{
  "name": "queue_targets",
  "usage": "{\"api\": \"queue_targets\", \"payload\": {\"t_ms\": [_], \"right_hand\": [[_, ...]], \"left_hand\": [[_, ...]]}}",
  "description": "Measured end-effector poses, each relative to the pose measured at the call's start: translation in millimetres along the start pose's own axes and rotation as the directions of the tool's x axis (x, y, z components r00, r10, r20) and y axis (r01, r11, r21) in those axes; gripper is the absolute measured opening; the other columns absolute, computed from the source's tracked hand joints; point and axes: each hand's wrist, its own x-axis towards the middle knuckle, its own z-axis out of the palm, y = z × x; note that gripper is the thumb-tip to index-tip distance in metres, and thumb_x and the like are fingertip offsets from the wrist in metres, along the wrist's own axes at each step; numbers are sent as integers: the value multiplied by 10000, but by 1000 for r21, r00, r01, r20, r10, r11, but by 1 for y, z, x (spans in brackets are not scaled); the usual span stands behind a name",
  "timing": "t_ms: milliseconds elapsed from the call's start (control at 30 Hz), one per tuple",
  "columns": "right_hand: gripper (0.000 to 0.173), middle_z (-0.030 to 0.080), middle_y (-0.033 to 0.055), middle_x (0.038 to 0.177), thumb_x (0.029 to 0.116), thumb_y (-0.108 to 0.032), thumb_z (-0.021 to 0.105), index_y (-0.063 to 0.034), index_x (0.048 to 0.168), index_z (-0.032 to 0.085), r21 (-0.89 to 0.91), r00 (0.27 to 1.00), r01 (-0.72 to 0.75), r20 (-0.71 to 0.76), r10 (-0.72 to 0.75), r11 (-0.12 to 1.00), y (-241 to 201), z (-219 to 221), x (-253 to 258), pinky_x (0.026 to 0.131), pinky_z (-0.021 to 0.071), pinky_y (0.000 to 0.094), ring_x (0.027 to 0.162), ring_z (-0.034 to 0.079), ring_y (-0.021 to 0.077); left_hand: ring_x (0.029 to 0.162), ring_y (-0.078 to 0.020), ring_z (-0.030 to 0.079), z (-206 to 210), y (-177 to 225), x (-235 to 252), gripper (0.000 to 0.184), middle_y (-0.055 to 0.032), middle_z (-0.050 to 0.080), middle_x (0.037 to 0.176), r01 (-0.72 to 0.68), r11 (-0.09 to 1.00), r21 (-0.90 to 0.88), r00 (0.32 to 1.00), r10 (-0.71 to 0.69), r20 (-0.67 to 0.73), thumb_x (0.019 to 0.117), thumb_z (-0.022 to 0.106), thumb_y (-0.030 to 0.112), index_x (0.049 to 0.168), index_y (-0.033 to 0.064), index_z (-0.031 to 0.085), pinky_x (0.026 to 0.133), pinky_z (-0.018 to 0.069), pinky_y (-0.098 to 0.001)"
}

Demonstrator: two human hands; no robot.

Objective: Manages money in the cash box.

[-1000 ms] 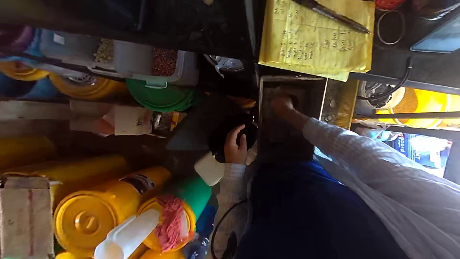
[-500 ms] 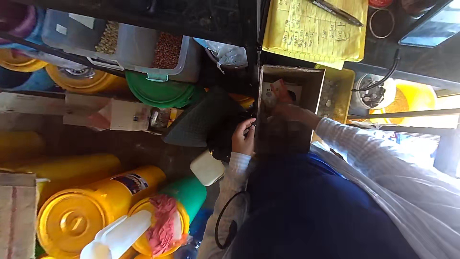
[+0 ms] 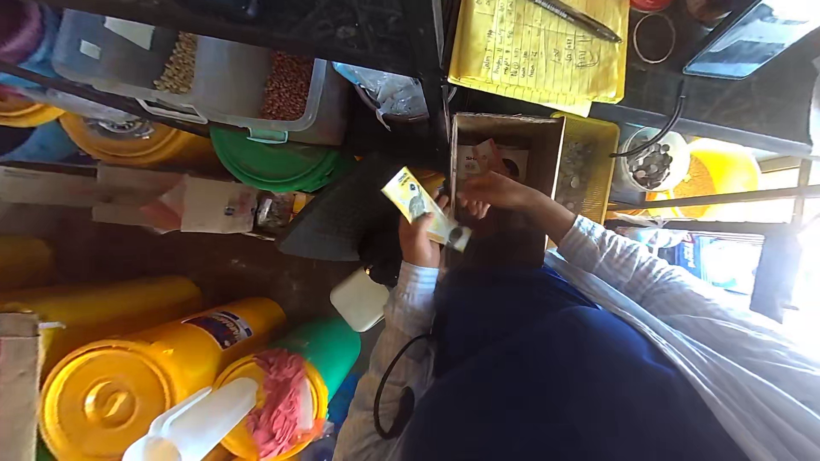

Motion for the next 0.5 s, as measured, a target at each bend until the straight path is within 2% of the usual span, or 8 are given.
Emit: {"api": "queue_targets", "payload": {"t_ms": [33, 100, 133, 200, 267, 367, 433, 500], "right_hand": [[343, 694, 200, 980, 1072, -241, 536, 66, 1165, 659, -216, 993, -111, 22, 119, 970, 9, -3, 5, 786, 583, 449, 833, 688, 271], [415, 616, 296, 1297, 1022, -240, 617, 32, 1336, 609, -560, 926, -259, 90, 368, 787, 41, 3, 11, 1009, 442, 679, 1207, 593, 467], [447, 603, 281, 1340, 977, -260, 672, -20, 1351, 622, -663, 893, -258, 113, 435, 703, 68, 15, 11, 1016, 414, 723, 1258, 558, 483], [421, 580, 291, 1380, 995, -197, 648, 7, 1361, 609, -694, 872, -256, 135, 471, 673, 104, 38, -6, 1071, 373, 704, 1309, 520, 497], [402, 542, 235, 1463, 1052, -200, 544, -31, 1415, 578, -659, 947, -161, 107, 303, 735, 128, 53, -14, 1149, 347, 627, 1382, 479, 432], [321, 630, 189, 1359, 1033, -171, 570, -61, 1323, 656, -747, 991, 9, 97, 95, 665, 140, 60, 2, 1102, 443, 587, 1288, 578, 385], [337, 609, 222, 1383, 1043, -147, 559, -18, 1345, 635, -685, 982, -108, 41, 186, 721, 123, 57, 3, 1133, 412, 564, 1321, 551, 395], [382, 581, 244, 1410, 1071, -185, 529, 14, 1394, 574, -429, 952, -307, -135, 276, 850, 98, 52, 0, 1155, 396, 519, 1338, 539, 375]], "left_hand": [[1131, -247, 687, -2, 4, -1, 450, -148, 644, 1326, 59, 990, -125, 998, -58, 14, 949, 353, -14, 1391, 39, 421, 957, 572, -409], [1144, -248, 694, -6, 8, -5, 449, -142, 662, 1317, 119, 961, -251, 992, -122, 3, 950, 281, -65, 1352, 67, 431, 968, 574, -399], [1117, -235, 699, -8, 8, -5, 464, -136, 672, 1291, 119, 955, -273, 992, -124, -1, 918, 294, -103, 1321, 54, 461, 955, 576, -387], [1034, -194, 717, -9, 6, -9, 475, -98, 706, 1216, 115, 965, -238, 991, -128, -43, 868, 351, -175, 1259, 38, 516, 913, 588, -358], [967, -176, 729, -9, 6, -11, 540, -63, 727, 1136, 104, 976, -190, 992, -116, -55, 880, 408, -193, 1354, 54, 486, 901, 599, -357], [916, -156, 726, -11, 1, -10, 565, -28, 725, 1040, 91, 983, -159, 996, -93, -7, 946, 464, -108, 1474, 88, 423, 902, 600, -354], [910, -156, 730, -9, -5, -10, 490, -27, 727, 1031, 86, 987, -138, 996, -85, 20, 981, 473, -57, 1447, 89, 433, 891, 606, -347], [913, -164, 736, -3, -7, -10, 426, -44, 736, 1043, 63, 992, -105, 998, -60, 30, 1001, 483, -17, 1419, 62, 453, 884, 608, -344]]}}
